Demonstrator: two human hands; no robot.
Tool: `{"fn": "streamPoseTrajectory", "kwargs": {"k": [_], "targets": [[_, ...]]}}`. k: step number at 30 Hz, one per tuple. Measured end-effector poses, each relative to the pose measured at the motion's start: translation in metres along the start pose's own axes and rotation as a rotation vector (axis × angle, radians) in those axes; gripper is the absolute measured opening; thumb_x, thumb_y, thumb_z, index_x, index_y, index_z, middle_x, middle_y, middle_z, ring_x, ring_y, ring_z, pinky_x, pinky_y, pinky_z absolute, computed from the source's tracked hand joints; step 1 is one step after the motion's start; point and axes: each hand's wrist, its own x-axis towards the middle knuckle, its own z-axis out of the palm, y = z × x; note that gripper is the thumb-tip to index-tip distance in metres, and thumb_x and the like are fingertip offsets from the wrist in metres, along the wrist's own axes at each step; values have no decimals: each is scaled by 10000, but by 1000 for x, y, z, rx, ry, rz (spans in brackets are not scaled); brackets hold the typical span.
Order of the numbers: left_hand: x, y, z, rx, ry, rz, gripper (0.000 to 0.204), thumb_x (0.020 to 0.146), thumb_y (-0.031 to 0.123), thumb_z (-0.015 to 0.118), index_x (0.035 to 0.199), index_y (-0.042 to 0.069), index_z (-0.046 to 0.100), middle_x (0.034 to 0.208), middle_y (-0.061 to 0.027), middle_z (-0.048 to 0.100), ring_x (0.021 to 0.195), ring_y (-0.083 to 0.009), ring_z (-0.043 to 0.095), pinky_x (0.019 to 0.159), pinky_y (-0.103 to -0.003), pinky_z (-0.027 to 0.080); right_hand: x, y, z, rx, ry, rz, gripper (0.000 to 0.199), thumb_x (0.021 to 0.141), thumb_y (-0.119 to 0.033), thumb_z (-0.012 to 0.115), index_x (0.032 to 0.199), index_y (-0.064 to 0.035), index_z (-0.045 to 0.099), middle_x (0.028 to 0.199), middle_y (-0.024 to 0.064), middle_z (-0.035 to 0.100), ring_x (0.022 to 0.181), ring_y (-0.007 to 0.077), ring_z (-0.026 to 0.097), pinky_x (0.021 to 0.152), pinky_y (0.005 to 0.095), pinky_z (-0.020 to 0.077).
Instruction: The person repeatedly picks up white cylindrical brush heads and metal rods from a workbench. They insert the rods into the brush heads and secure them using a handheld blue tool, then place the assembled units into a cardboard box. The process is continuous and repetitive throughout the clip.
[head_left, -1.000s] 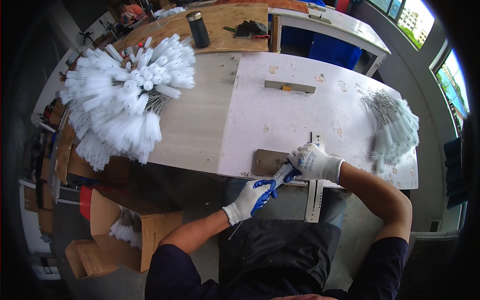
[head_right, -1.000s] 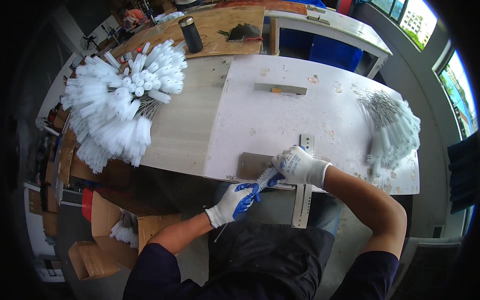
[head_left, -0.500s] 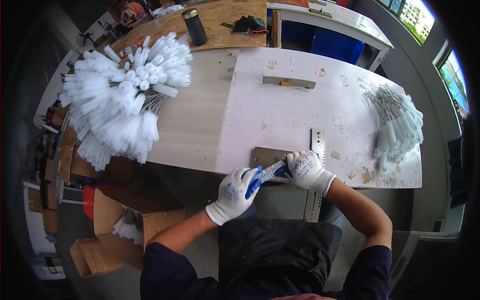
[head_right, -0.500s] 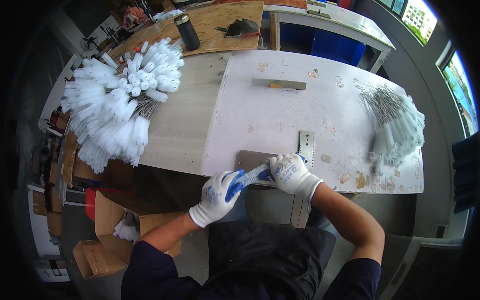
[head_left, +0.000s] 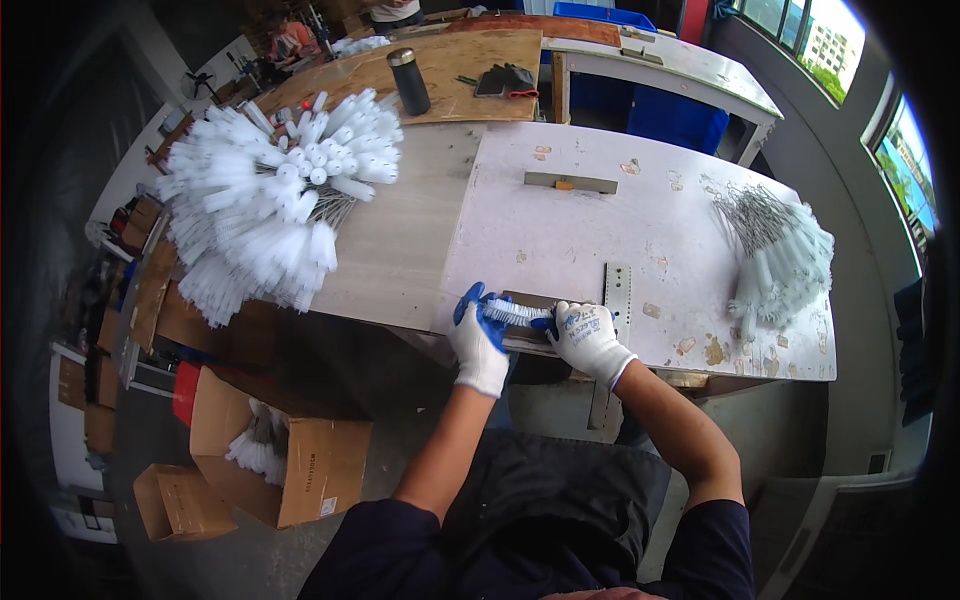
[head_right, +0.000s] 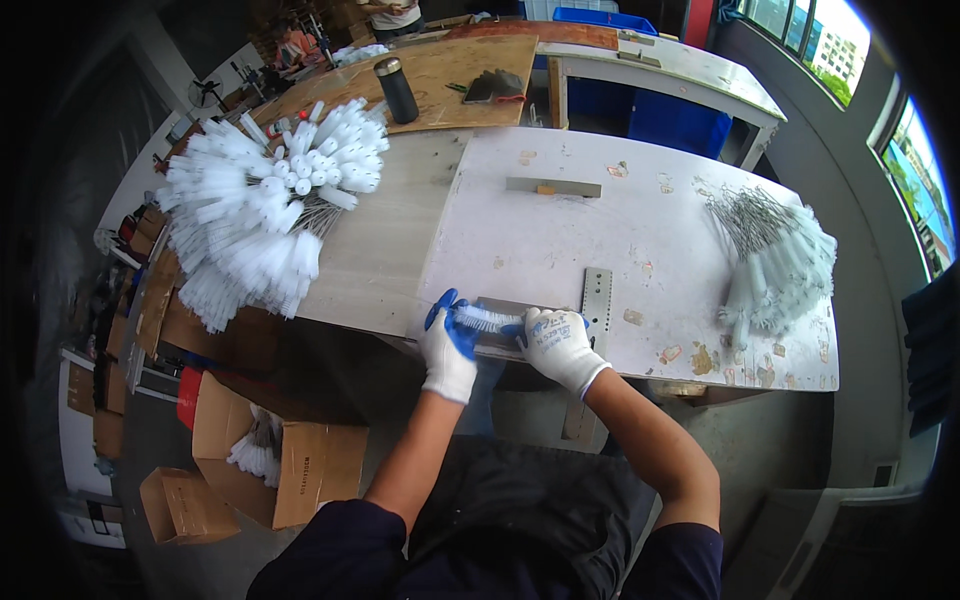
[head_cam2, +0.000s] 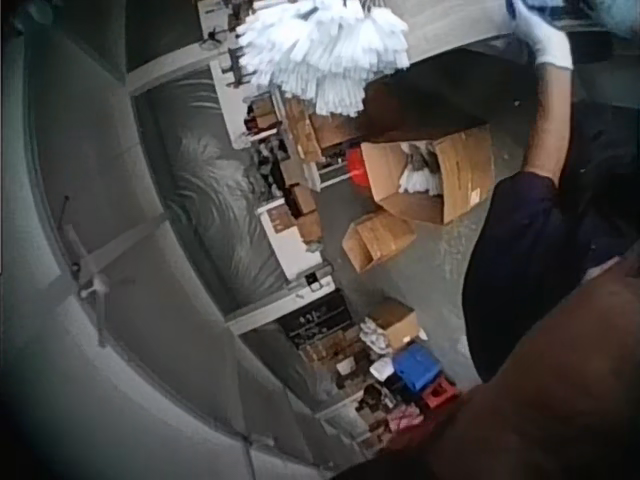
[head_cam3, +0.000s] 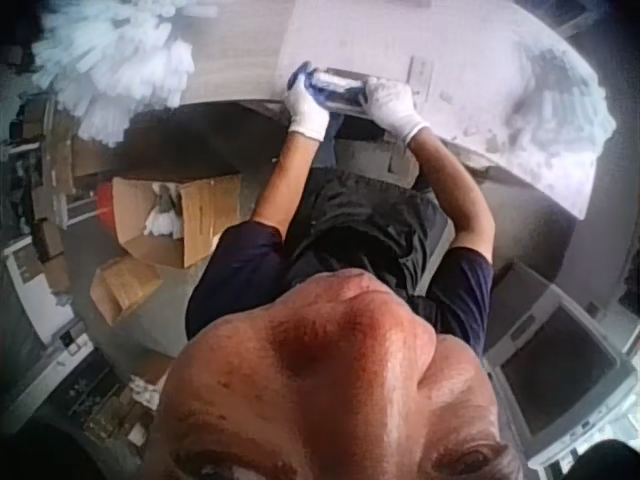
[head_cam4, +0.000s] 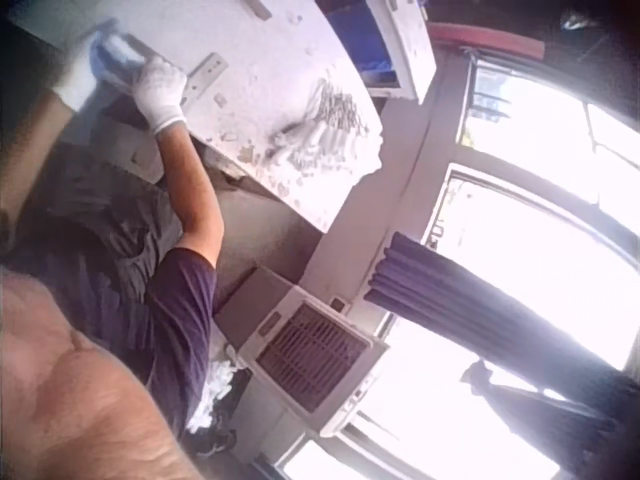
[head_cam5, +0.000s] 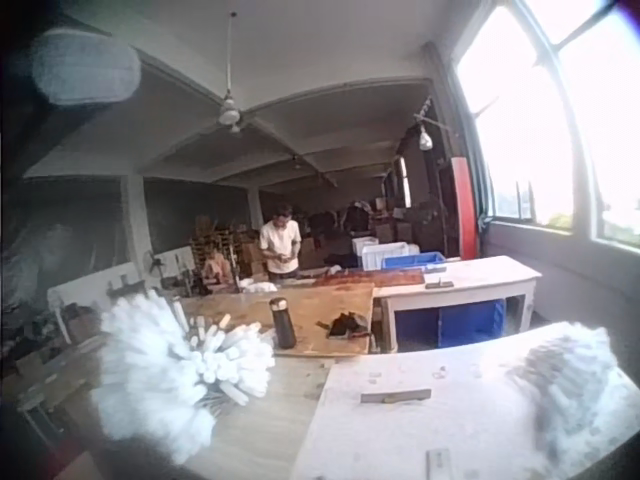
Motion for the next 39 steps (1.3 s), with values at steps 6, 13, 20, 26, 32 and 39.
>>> {"fn": "streamPoseTrajectory", "kwargs": {"k": [6, 13, 20, 26, 32, 39], "targets": [[58, -24, 39, 164, 2, -52, 229, 948, 105, 517, 1086, 53, 693, 688, 18, 457, 539, -110, 450, 474, -293, 397, 6, 18, 4, -92, 3, -173, 368, 935, -406, 606, 970, -40, 631, 874, 140, 721, 827, 306, 722, 768, 415, 545], [74, -50, 95, 630, -196, -231, 199, 932, 105, 548, 974, 85, 742, 552, 73, 404, 438, -71, 357, 407, -260, 280, 10, 36, 30, -73, 148, -300, 354, 912, -435, 611, 937, -83, 631, 861, 120, 709, 793, 290, 708, 749, 422, 531], [72, -71, 112, 892, -296, -163, 210, 911, 119, 509, 892, 78, 714, 646, -68, 589, 486, -182, 531, 460, -364, 443, 14, 34, 28, 33, 133, -142, 357, 891, -460, 638, 893, -103, 646, 833, 120, 724, 775, 302, 713, 742, 434, 537], [121, -30, 53, 1234, -324, 415, 236, 968, 191, 556, 947, 8, 705, 699, -84, 660, 551, -172, 602, 534, -341, 498, 23, -2, 26, 9, 226, -64, 367, 892, -477, 639, 892, -113, 683, 834, 117, 723, 783, 302, 716, 745, 434, 543], [108, 67, 46, 1561, -376, 887, 300, 963, 310, 642, 1085, 40, 686, 911, -156, 735, 828, -344, 705, 749, -433, 544, 9, 21, 39, 39, 448, -153, 328, 836, -405, 721, 912, -94, 652, 872, 111, 679, 825, 309, 678, 752, 443, 523], [125, 194, 28, 2569, -145, 1247, 238, 925, 251, 585, 1095, 100, 653, 1130, -184, 637, 1090, -361, 603, 929, -511, 472, 7, 22, 46, 128, 550, -137, 370, 806, -393, 758, 928, -73, 618, 894, 120, 647, 868, 321, 652, 762, 448, 507]]}}
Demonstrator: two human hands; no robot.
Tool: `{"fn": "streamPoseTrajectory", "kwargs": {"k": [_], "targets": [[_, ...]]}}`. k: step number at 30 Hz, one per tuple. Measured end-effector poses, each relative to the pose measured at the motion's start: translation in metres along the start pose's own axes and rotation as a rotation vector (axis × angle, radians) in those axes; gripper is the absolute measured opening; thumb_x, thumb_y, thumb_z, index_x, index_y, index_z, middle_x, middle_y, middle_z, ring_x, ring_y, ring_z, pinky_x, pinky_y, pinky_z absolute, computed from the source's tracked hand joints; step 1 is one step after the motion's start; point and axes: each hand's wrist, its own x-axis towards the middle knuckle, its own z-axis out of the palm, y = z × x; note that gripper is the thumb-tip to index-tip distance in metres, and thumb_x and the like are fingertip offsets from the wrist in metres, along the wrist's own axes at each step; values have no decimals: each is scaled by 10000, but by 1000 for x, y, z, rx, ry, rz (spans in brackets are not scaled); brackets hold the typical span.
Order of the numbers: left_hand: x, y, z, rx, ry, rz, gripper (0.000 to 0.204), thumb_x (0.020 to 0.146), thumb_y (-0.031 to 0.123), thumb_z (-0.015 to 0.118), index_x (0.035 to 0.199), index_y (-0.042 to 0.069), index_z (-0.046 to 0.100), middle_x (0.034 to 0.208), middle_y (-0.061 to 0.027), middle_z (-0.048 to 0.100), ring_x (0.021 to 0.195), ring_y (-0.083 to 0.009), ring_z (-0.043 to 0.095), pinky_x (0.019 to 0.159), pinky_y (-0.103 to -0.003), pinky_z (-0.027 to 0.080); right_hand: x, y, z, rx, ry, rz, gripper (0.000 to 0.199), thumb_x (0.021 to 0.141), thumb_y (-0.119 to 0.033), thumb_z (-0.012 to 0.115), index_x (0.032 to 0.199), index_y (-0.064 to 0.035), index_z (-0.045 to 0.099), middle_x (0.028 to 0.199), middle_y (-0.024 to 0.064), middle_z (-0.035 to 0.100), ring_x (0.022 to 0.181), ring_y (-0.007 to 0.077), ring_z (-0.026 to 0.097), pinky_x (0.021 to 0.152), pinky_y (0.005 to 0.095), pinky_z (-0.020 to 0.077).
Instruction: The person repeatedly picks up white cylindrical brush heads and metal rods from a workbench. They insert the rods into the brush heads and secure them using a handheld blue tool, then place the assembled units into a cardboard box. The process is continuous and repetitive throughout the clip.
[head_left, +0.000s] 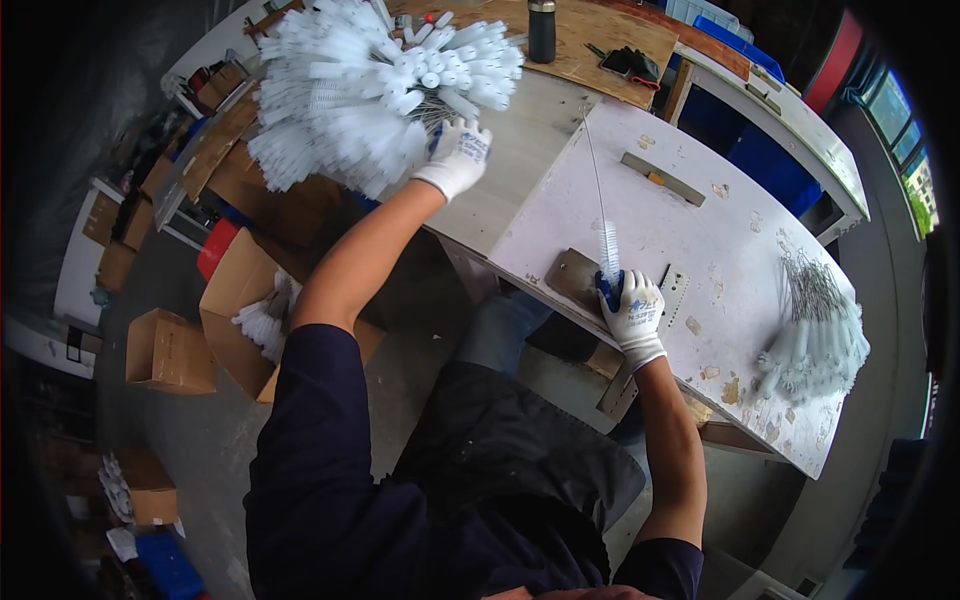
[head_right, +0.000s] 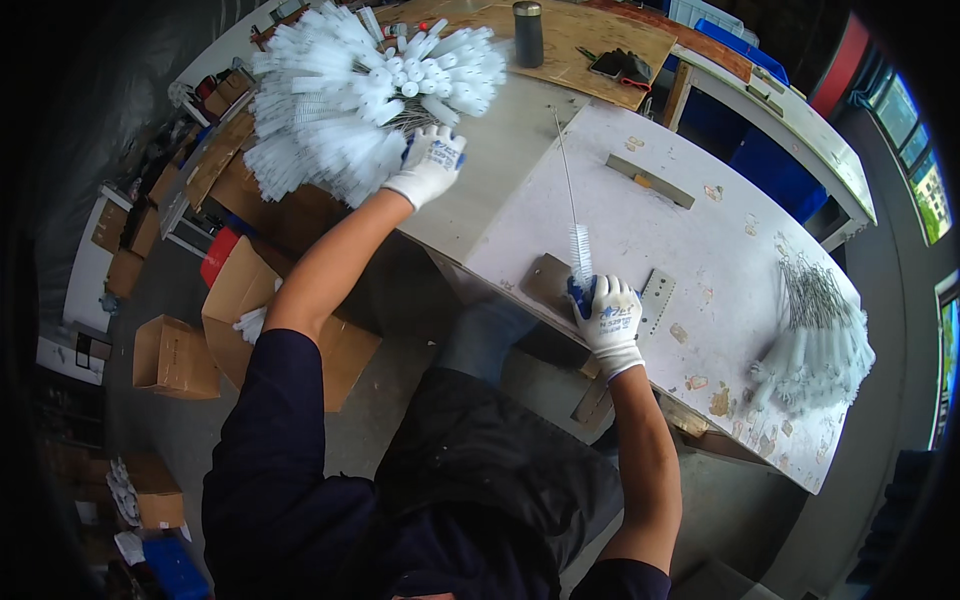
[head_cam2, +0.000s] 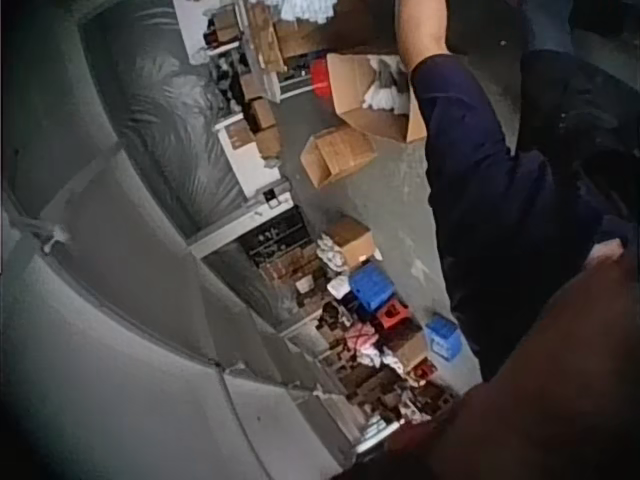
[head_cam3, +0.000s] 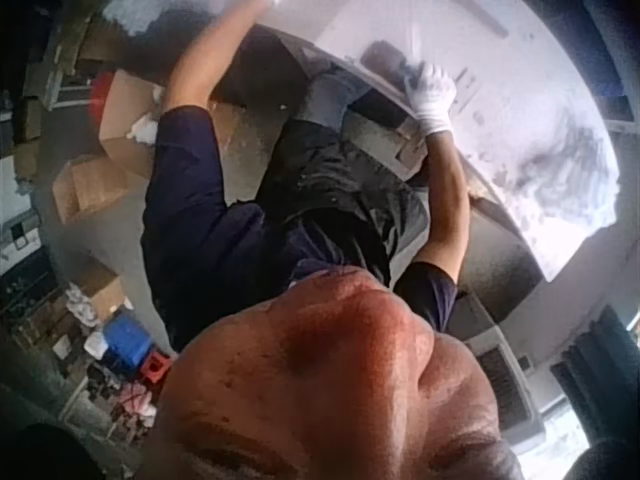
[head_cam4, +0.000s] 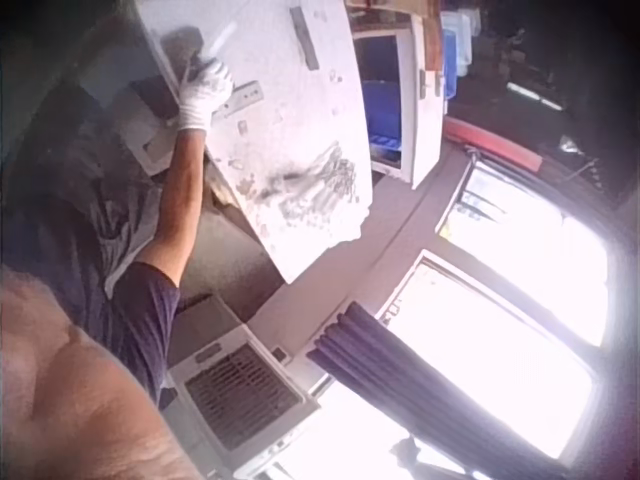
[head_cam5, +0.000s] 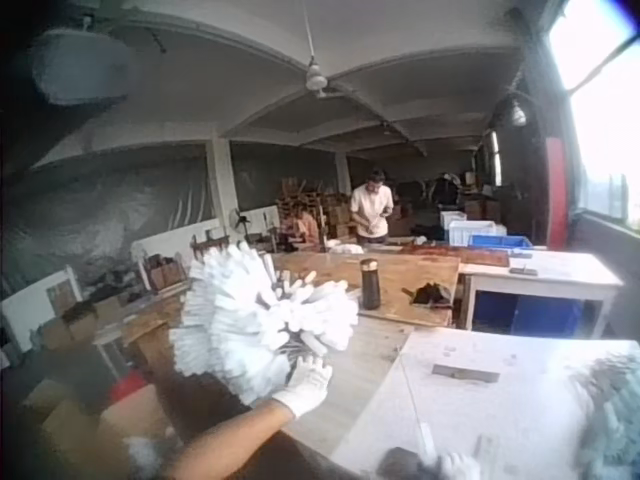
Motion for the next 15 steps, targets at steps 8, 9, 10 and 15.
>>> {"fn": "streamPoseTrajectory", "kwargs": {"k": [8, 9, 10, 15], "targets": [[-12, -91, 74, 428, -40, -317, 235, 997, 187, 489, 1087, 107, 691, 1100, -138, 702, 964, -275, 689, 803, -437, 529, 7, 0, -1, 4, -52, 28, 389, 786, -401, 774, 906, -70, 608, 895, 128, 649, 872, 324, 651, 759, 452, 509], [-8, -94, 76, 355, -54, -368, 239, 996, 179, 493, 1082, 103, 702, 1083, -136, 715, 959, -273, 703, 798, -442, 539, 8, 0, -2, 4, -58, 27, 384, 787, -397, 773, 906, -71, 609, 897, 128, 650, 872, 324, 652, 759, 452, 509], [-4, -93, 75, 280, -69, -414, 243, 995, 171, 497, 1077, 100, 713, 1066, -134, 728, 954, -271, 717, 792, -447, 549, 7, -1, -4, 3, -67, 30, 379, 787, -394, 773, 906, -72, 610, 898, 127, 651, 872, 324, 653, 759, 452, 509], [13, -76, 25, 24, -399, -417, 285, 918, 155, 569, 1117, 64, 752, 1148, -161, 738, 1059, -306, 724, 851, -432, 575, 4, 2, -14, -14, -106, 48, 353, 795, -381, 767, 918, -83, 625, 908, 127, 663, 867, 322, 661, 758, 451, 510]]}}
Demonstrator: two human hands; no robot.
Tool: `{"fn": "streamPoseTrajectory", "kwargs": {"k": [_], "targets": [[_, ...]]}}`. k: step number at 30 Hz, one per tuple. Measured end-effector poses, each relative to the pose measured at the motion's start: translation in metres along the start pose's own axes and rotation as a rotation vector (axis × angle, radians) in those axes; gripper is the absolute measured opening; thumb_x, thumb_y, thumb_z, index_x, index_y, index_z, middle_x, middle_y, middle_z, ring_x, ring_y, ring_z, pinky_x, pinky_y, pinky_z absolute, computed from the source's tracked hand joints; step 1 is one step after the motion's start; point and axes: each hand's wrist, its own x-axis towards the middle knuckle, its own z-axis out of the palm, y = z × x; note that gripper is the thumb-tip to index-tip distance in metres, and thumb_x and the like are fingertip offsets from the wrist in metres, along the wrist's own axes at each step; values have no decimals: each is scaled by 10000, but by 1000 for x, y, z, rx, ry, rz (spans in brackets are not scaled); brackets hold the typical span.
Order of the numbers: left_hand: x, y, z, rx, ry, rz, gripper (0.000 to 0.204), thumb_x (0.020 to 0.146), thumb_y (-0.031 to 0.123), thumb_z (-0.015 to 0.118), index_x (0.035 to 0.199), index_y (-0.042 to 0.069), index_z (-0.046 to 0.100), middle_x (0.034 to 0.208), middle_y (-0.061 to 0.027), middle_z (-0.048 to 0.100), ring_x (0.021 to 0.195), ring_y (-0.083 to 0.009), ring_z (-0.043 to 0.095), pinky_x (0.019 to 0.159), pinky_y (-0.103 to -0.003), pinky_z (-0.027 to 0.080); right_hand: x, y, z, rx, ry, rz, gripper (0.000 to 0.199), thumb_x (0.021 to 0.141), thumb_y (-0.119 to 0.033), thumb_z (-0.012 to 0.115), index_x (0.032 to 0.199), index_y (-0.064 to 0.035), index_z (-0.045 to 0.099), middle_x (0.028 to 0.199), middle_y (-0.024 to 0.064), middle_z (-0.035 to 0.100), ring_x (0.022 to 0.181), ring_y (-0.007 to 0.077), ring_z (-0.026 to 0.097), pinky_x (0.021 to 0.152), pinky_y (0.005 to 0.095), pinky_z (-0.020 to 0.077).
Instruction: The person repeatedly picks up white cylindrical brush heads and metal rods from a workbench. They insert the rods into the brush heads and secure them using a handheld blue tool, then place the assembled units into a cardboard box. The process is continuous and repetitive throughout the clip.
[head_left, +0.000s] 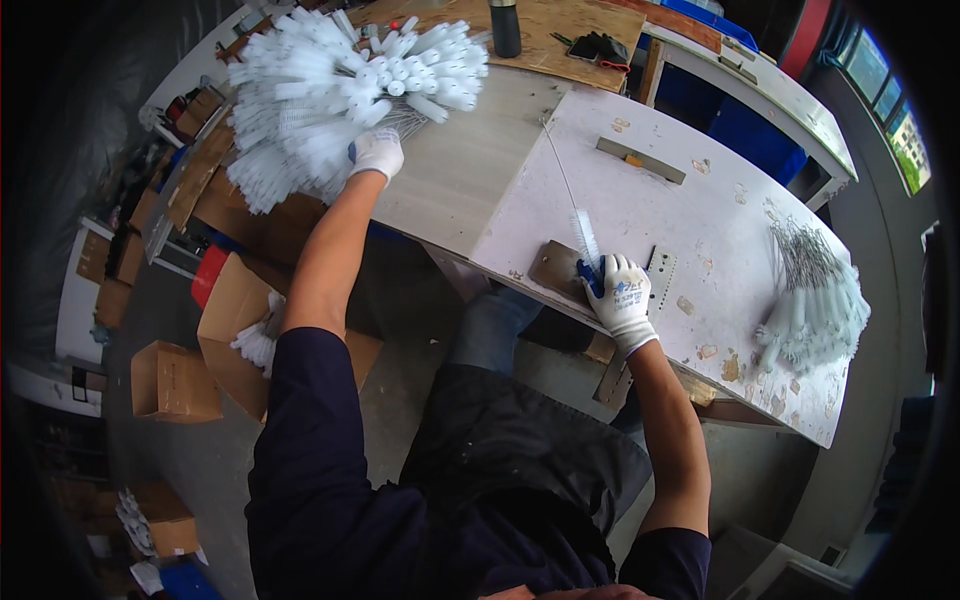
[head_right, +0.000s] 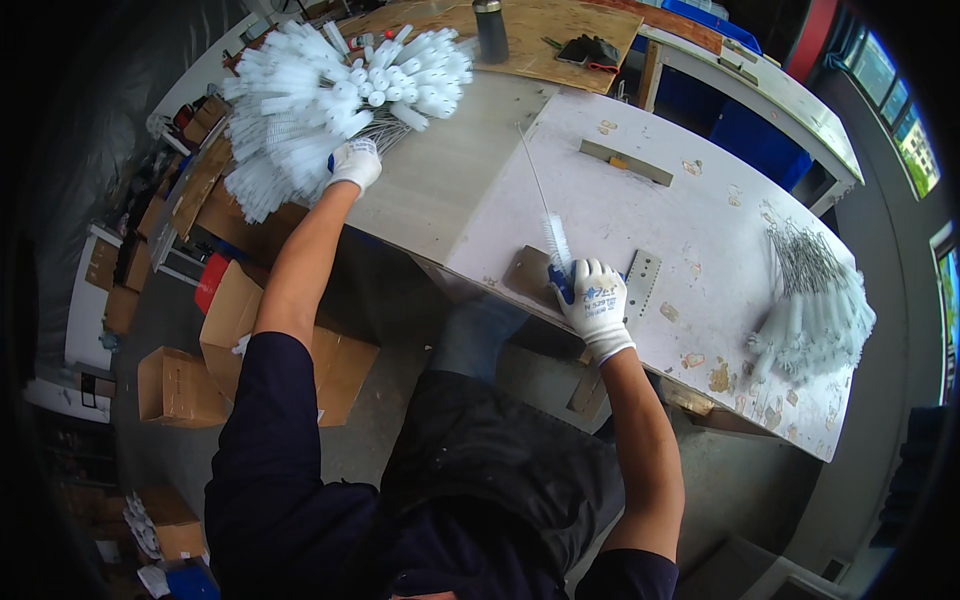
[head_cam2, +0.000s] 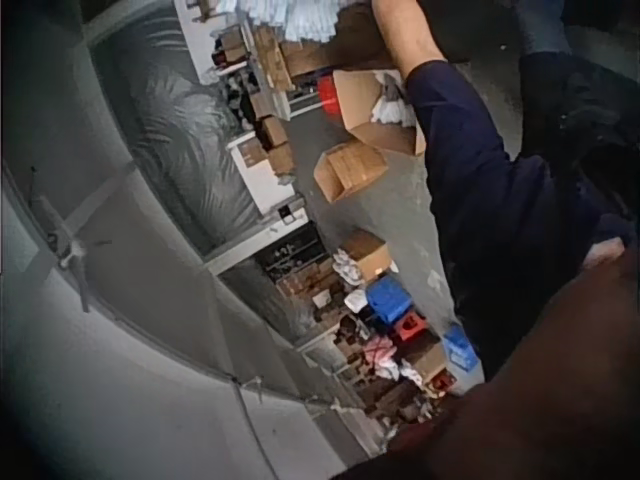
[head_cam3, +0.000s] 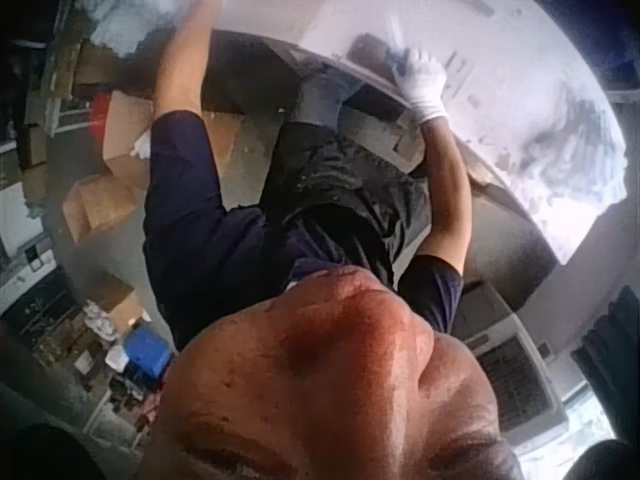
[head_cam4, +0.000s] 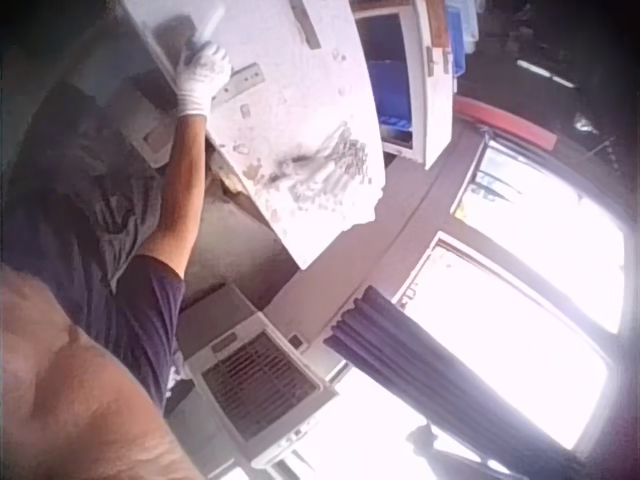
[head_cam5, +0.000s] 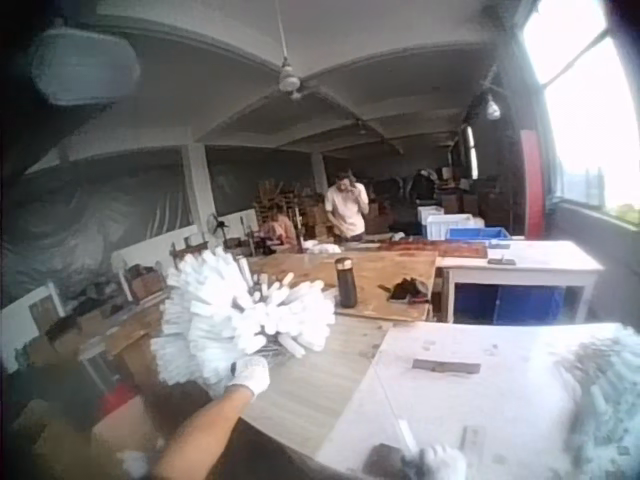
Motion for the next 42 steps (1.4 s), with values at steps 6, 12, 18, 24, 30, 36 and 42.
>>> {"fn": "streamPoseTrajectory", "kwargs": {"k": [6, 12, 18, 24, 30, 36, 42], "targets": [[-21, -17, -14, -307, -33, 28, 372, 796, 218, 568, 1037, 2, 751, 1106, -230, 717, 1029, -394, 694, 848, -444, 556, 4, -8, 2, 39, 42, -2, 361, 825, -422, 748, 885, -85, 632, 871, 118, 671, 829, 314, 670, 741, 441, 519], [-105, 41, 21, -1402, -187, 140, 166, 844, 173, 704, 868, 10, 709, 712, -69, 664, 600, -152, 603, 582, -306, 490, 3, -8, 2, 72, 63, 19, 331, 871, -410, 711, 893, -91, 628, 877, 127, 670, 827, 331, 665, 759, 453, 514], [-134, 162, 23, -2061, -520, -13, 176, 926, 150, 670, 1047, 40, 733, 766, -49, 667, 592, -147, 609, 530, -286, 496, 5, -4, -6, 158, 8, 66, 284, 875, -345, 689, 925, -78, 606, 934, 149, 662, 889, 343, 658, 780, 475, 509], [-135, 230, 84, -1736, 121, -35, 208, 939, 63, 638, 1112, -23, 714, 976, -84, 738, 760, -173, 683, 731, -309, 574, -10, 25, -23, 221, 221, 239, 209, 879, -247, 683, 951, -75, 587, 917, 157, 655, 884, 363, 658, 796, 467, 517], [-142, 230, 77, -1846, 34, 58, 245, 946, 62, 637, 1165, -36, 690, 1084, -82, 725, 873, -159, 682, 804, -300, 567, -70, 167, -139, -231, 344, 234, 200, 803, -135, 717, 961, -87, 605, 932, 120, 635, 868, 329, 627, 762, 456, 499], [-142, 231, 77, -1877, 31, 56, 261, 952, 53, 623, 1193, -31, 679, 1118, -79, 720, 909, -161, 684, 826, -301, 566, -111, 279, -226, -822, 86, 440, 391, 898, -366, 681, 1195, -112, 660, 1117, 111, 654, 1080, 311, 590, 898, 463, 483], [-145, 233, 77, -1871, 21, 54, 256, 957, 53, 615, 1191, -30, 679, 1115, -78, 718, 901, -156, 681, 820, -302, 566, -129, 304, -237, -797, 7, 619, 511, 886, -455, 681, 1253, -100, 648, 1261, 137, 606, 1214, 341, 536, 1011, 515, 414]]}}
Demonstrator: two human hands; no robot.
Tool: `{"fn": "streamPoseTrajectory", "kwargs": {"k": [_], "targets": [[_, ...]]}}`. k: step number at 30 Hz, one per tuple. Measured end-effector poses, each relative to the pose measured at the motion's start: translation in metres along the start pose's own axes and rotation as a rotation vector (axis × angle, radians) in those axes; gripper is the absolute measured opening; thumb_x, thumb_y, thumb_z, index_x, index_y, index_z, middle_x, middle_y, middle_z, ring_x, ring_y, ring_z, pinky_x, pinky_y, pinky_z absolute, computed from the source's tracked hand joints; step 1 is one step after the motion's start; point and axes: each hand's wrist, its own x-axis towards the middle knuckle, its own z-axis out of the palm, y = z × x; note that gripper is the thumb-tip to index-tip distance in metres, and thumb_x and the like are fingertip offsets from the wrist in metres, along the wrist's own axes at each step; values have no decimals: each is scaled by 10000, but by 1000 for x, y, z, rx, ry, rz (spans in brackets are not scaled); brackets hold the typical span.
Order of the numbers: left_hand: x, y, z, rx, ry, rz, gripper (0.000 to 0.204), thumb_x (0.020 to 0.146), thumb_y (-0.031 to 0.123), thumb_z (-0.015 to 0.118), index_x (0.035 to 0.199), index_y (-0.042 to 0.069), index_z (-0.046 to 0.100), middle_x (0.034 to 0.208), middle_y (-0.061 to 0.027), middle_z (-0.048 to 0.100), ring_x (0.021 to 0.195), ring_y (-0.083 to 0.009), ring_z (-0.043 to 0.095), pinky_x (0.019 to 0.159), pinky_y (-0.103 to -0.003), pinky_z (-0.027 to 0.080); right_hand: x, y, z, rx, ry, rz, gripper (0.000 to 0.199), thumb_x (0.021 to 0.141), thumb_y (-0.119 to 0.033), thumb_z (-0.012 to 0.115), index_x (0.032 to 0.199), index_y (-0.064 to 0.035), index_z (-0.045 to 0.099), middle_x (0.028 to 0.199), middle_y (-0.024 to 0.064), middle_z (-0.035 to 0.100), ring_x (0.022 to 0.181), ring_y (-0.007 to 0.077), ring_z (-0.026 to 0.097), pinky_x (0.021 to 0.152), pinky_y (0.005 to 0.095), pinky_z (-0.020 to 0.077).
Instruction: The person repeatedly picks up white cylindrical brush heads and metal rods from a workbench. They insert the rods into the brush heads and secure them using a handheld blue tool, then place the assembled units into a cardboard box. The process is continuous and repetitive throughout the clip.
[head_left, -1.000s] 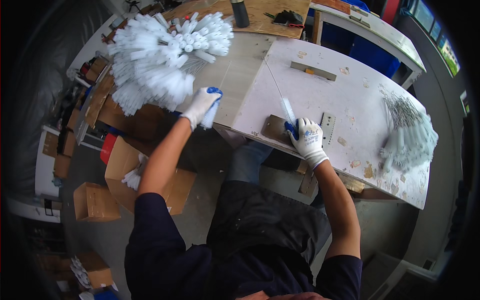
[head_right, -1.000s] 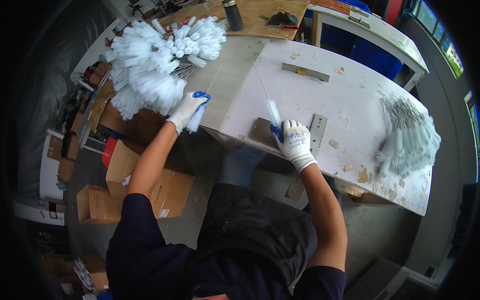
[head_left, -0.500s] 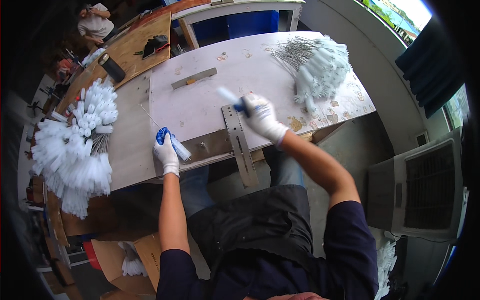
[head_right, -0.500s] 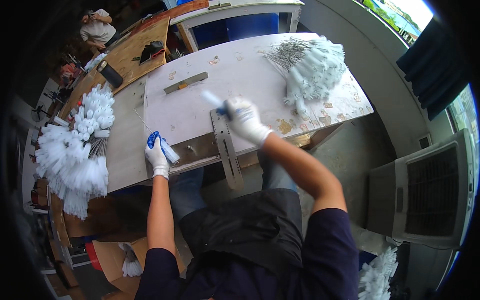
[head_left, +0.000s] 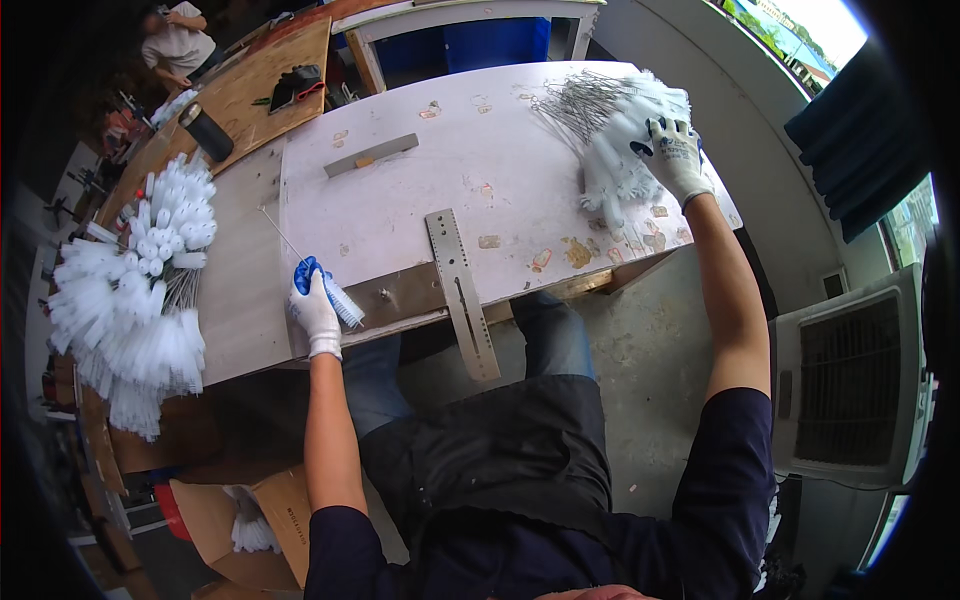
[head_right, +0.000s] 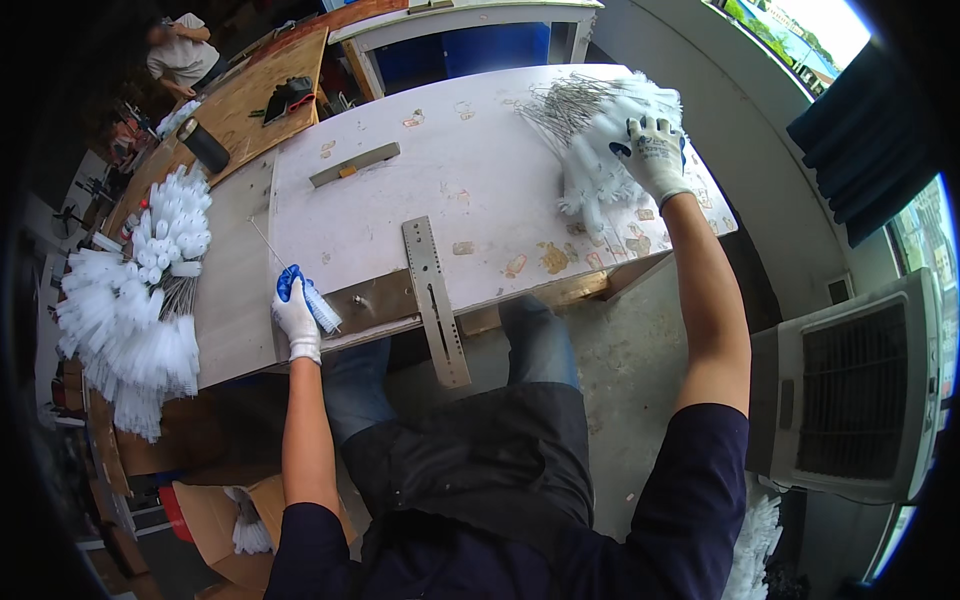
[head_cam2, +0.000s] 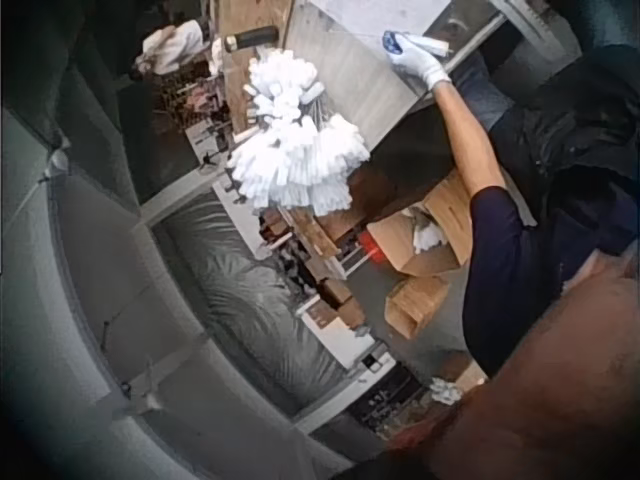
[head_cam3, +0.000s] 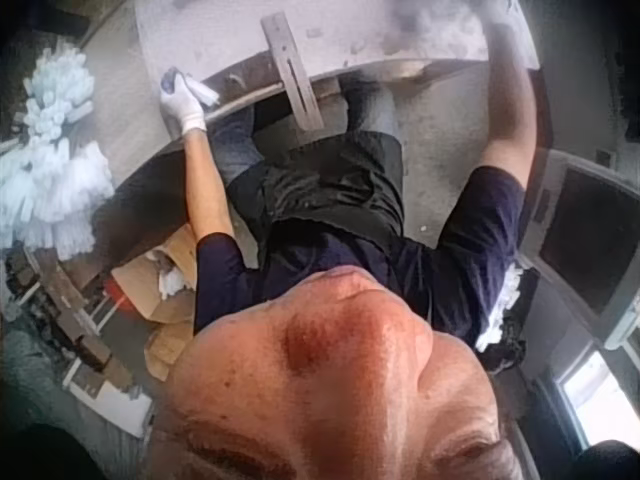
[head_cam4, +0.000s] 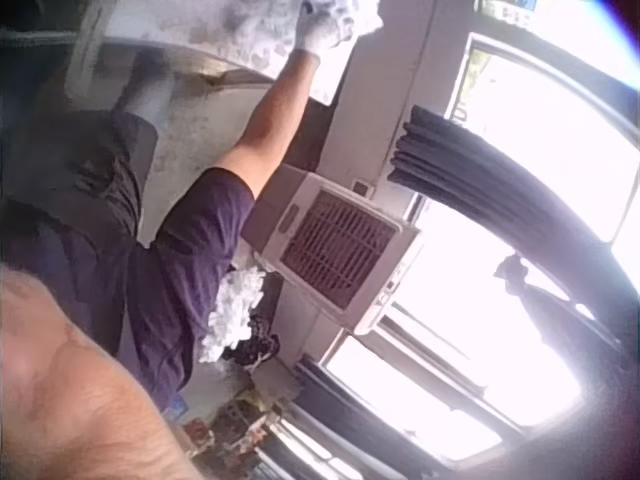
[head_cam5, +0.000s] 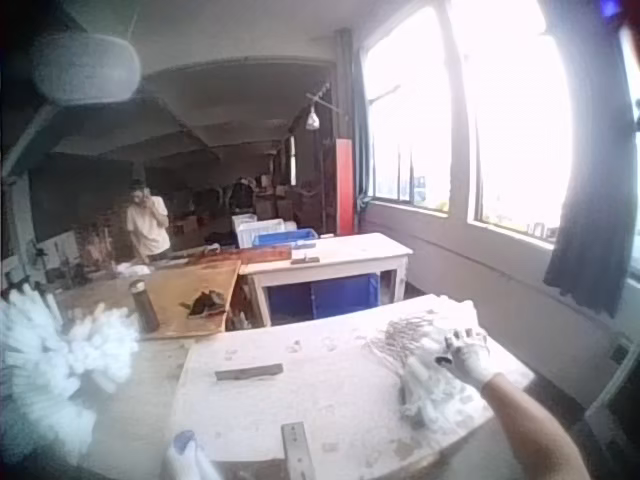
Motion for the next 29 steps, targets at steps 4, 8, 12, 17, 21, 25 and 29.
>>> {"fn": "streamPoseTrajectory", "kwargs": {"k": [4, 8, 12, 17, 21, 25, 29], "targets": [[-2, 0, 2, 78, 3, 38, 256, 953, 57, 625, 1187, -30, 680, 1097, -75, 720, 884, -153, 678, 803, -303, 567, -6, -18, -13, 43, 228, 0, 569, 864, -457, 703, 1287, -84, 623, 1312, 140, 587, 1253, 349, 513, 1033, 516, 402], [7, -6, -5, 154, 20, 31, 225, 945, 77, 636, 1142, 2, 715, 1022, -55, 727, 828, -148, 674, 750, -295, 561, -30, -108, -27, 424, 380, -225, 353, 846, -322, 750, 1109, -100, 673, 1126, 113, 659, 1059, 332, 598, 886, 459, 476], [9, 24, 8, -207, -44, -150, 182, 957, 151, 630, 1069, 52, 733, 829, -51, 687, 653, -155, 631, 605, -287, 535, -81, -240, -75, 893, 152, -363, 154, 826, -240, 769, 839, -114, 681, 887, 70, 682, 871, 313, 634, 776, 414, 520], [5, 67, 33, -315, -79, -215, 222, 997, 191, 574, 1054, 43, 730, 735, -60, 634, 575, -158, 597, 525, -304, 523, -95, -360, -108, 1164, -200, -422, 248, 841, -341, 737, 928, -109, 718, 936, 98, 700, 956, 314, 655, 862, 435, 516], [12, 71, 45, -304, -79, -212, 247, 1000, 175, 547, 1090, 22, 720, 776, -65, 641, 629, -174, 615, 563, -314, 538, -82, -397, -115, 1134, -368, -475, 385, 881, -445, 677, 986, -78, 731, 974, 146, 713, 967, 349, 674, 872, 442, 517], [3, 82, 62, -359, -222, -249, 237, 994, 166, 541, 1083, 34, 717, 776, -72, 653, 627, -168, 624, 569, -314, 540, -76, -397, -101, 1207, -529, -340, 382, 894, -401, 655, 973, -36, 734, 958, 200, 730, 925, 379, 694, 853, 448, 526], [16, 80, 59, -264, -445, -264, 308, 1014, 192, 536, 1239, 40, 681, 922, -121, 712, 796, -212, 701, 713, -320, 577, -66, -386, -96, 1307, -782, -237, 393, 893, -366, 659, 1053, -21, 755, 929, 224, 741, 930, 317, 735, 871, 410, 541]]}}
